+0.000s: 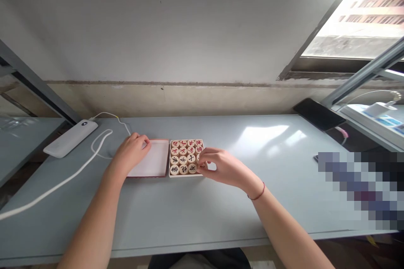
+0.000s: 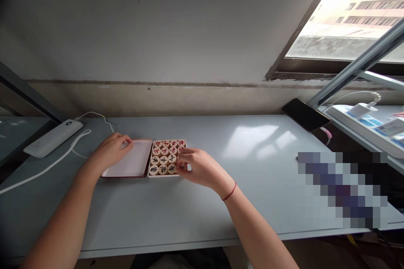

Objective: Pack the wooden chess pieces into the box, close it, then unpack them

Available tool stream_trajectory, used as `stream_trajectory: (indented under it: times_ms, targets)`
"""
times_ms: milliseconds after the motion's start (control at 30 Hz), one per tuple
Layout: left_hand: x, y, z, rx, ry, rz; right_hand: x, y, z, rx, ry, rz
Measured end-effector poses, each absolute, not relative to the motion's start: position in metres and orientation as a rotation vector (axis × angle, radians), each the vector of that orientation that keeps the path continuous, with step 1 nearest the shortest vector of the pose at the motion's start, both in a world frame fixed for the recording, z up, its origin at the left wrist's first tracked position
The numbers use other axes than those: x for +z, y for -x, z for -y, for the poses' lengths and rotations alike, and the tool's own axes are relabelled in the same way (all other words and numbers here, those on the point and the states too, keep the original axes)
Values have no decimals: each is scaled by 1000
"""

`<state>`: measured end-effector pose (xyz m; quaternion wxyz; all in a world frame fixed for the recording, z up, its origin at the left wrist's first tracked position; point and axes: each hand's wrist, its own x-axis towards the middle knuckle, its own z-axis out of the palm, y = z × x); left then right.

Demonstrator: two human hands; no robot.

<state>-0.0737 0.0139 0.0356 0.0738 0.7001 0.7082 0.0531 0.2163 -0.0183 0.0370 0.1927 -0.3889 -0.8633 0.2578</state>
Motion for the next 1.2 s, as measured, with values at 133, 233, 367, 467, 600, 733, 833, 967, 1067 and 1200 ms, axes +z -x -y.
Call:
stream_trajectory:
  times_ms: [133, 233, 367, 467, 600, 733, 833, 967, 1067, 1200]
  targets:
    - [39, 62, -10, 127, -2048, -1939, 32, -220, 14, 603, 1139, 2300]
    - [37, 45, -7, 41, -2036, -1828, 29, -222, 10, 578, 1173, 2257]
    - [30, 33, -5, 26, -2067, -1847, 26, -222, 8, 599, 1193, 2260]
    - [26, 31, -6, 11, -2101, -1851, 26, -220, 9, 602, 1187, 2271]
    - [26, 30, -6, -8, -2154, -1935, 27, -220, 9, 610, 1179, 2258]
    - [40, 30, -2, 191, -2257, -2080, 27, -221, 7, 581, 1201, 2193]
    - [57, 36, 4, 643, -2266, -2105, 25, -219, 6, 539, 1229, 2089]
    - [71, 44, 10, 1278, -2066, -1764, 17, -215, 4, 586, 1240, 1947]
    - [68, 40, 11, 1449, -1643, -1384, 14, -211, 5, 846, 1151, 1837]
    - [57, 22, 7, 1374, -1207, -1175, 17, -207, 8, 1271, 932, 1620]
